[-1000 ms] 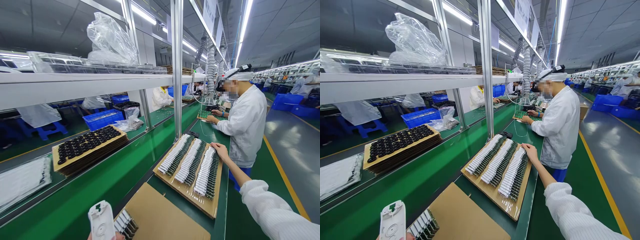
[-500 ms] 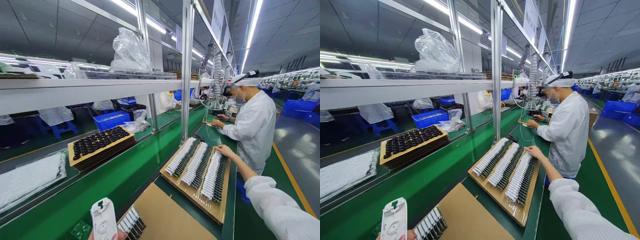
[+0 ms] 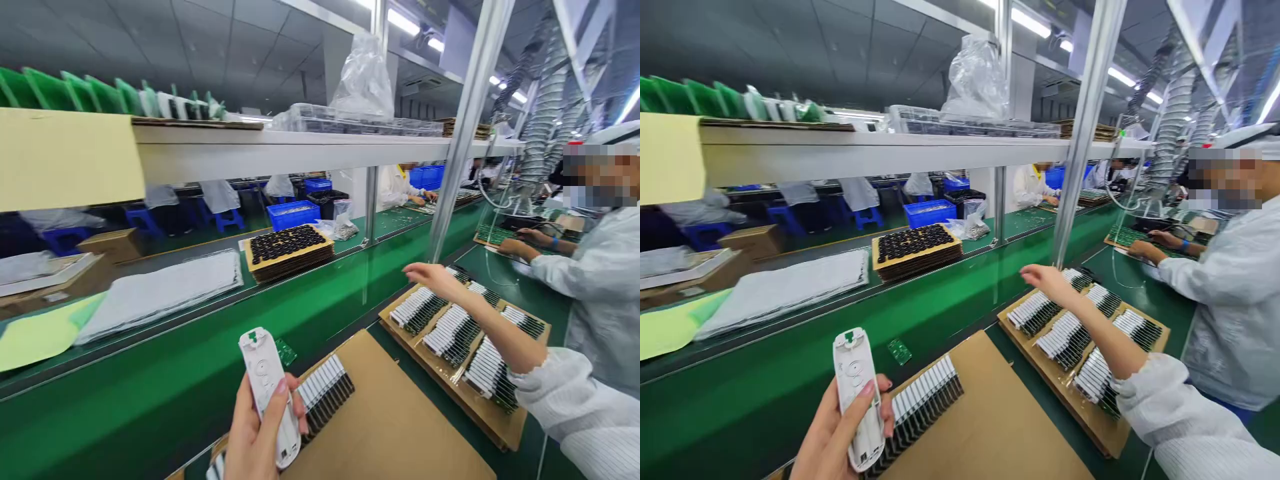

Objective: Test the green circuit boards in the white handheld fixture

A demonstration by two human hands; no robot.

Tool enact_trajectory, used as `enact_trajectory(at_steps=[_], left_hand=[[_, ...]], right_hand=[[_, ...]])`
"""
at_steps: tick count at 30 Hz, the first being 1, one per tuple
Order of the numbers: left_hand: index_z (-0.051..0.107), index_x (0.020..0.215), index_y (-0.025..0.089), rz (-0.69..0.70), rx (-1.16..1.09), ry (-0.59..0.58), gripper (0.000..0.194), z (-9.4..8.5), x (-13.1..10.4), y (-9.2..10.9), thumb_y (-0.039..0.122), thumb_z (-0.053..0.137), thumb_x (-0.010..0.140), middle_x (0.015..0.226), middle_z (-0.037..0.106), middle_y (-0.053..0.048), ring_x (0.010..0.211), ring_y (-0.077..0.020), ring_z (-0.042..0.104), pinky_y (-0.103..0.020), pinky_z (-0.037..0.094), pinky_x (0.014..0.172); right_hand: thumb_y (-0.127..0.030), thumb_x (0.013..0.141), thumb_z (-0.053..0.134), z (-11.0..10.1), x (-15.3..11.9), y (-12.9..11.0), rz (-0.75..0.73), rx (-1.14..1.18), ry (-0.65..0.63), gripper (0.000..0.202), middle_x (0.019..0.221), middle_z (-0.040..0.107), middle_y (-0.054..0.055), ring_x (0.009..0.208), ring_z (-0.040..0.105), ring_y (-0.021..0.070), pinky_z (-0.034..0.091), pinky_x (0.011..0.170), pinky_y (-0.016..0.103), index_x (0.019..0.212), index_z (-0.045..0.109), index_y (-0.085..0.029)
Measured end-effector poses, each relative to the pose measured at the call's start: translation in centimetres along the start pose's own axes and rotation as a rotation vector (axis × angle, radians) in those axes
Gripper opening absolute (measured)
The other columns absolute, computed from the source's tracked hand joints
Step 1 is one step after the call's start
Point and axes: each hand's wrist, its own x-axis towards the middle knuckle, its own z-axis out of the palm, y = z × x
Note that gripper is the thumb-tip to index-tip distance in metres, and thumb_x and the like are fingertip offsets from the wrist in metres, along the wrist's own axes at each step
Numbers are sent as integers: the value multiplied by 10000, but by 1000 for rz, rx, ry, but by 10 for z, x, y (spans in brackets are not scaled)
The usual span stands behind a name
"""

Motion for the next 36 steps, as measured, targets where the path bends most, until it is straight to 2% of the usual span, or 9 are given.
enact_trajectory(at_steps=[3, 8, 11, 13, 18, 23, 29, 32, 36], left_hand=[[551, 993, 204, 8, -1, 10, 360, -8, -2, 4, 396, 722, 741, 699, 566, 9, 581, -142, 480, -214, 431, 523], [530, 1035, 203, 37, -36, 63, 427, -16, -3, 5, 468, 710, 752, 737, 574, -4, 577, -137, 472, -209, 413, 489], [523, 1051, 190, 34, -34, 39, 417, -15, -3, 3, 459, 688, 779, 688, 557, 1, 549, -129, 457, -205, 409, 487], [508, 1088, 181, 40, -33, 9, 435, -14, -3, 0, 429, 692, 782, 663, 547, 6, 532, -129, 453, -209, 412, 480], [398, 1266, 165, 46, -51, -36, 662, -13, 0, -9, 377, 738, 740, 801, 567, -30, 535, -126, 467, -216, 416, 426], [329, 1331, 143, 28, -9, -114, 716, -9, -2, -11, 326, 716, 757, 826, 554, -33, 523, -115, 456, -226, 429, 426], [376, 1295, 141, -26, 68, -256, 652, -4, -4, -16, 364, 701, 776, 858, 544, -38, 550, -111, 450, -223, 424, 428], [352, 1329, 145, -58, 71, -303, 694, 0, -6, -18, 379, 704, 779, 877, 548, -44, 578, -118, 465, -218, 428, 435], [291, 1397, 173, -122, 73, -328, 737, 8, -10, -17, 387, 685, 812, 861, 573, -46, 541, -102, 473, -207, 412, 437]], right_hand=[[-452, 878, 547, 73, 4, -78, -163, 89, -178, 356, 824, 683, 8, 686, 620, 125, 482, 689, 258, 985, 663, -132], [-404, 904, 552, 184, -10, -168, -173, 114, -304, 305, 934, 637, 40, 834, 621, 153, 523, 785, 348, 1002, 609, -121], [-354, 893, 579, 222, -19, -196, -106, 113, -322, 270, 1055, 614, 67, 965, 597, 184, 506, 861, 396, 1043, 600, -130], [-332, 889, 586, 232, -22, -205, -68, 151, -307, 267, 1099, 598, 72, 1004, 584, 195, 499, 880, 407, 1070, 591, -136], [-330, 904, 564, 204, -22, -201, -32, 404, -245, 269, 981, 611, 49, 844, 611, 154, 536, 748, 331, 1077, 569, -124], [-380, 938, 424, 130, -39, -193, -92, 721, -167, 322, 800, 592, 26, 680, 608, 113, 539, 639, 258, 1067, 567, -122], [-345, 729, 730, 49, -88, -197, -198, 1033, -87, 324, 793, 616, -11, 637, 572, 90, 519, 604, 214, 958, 570, -182], [-310, 689, 773, 41, -105, -201, -178, 1057, -213, 315, 789, 639, -8, 665, 581, 88, 505, 598, 190, 917, 601, -176], [-297, 709, 758, 51, -112, -199, -160, 973, -292, 285, 785, 638, -5, 703, 579, 101, 502, 632, 207, 939, 632, -184]])
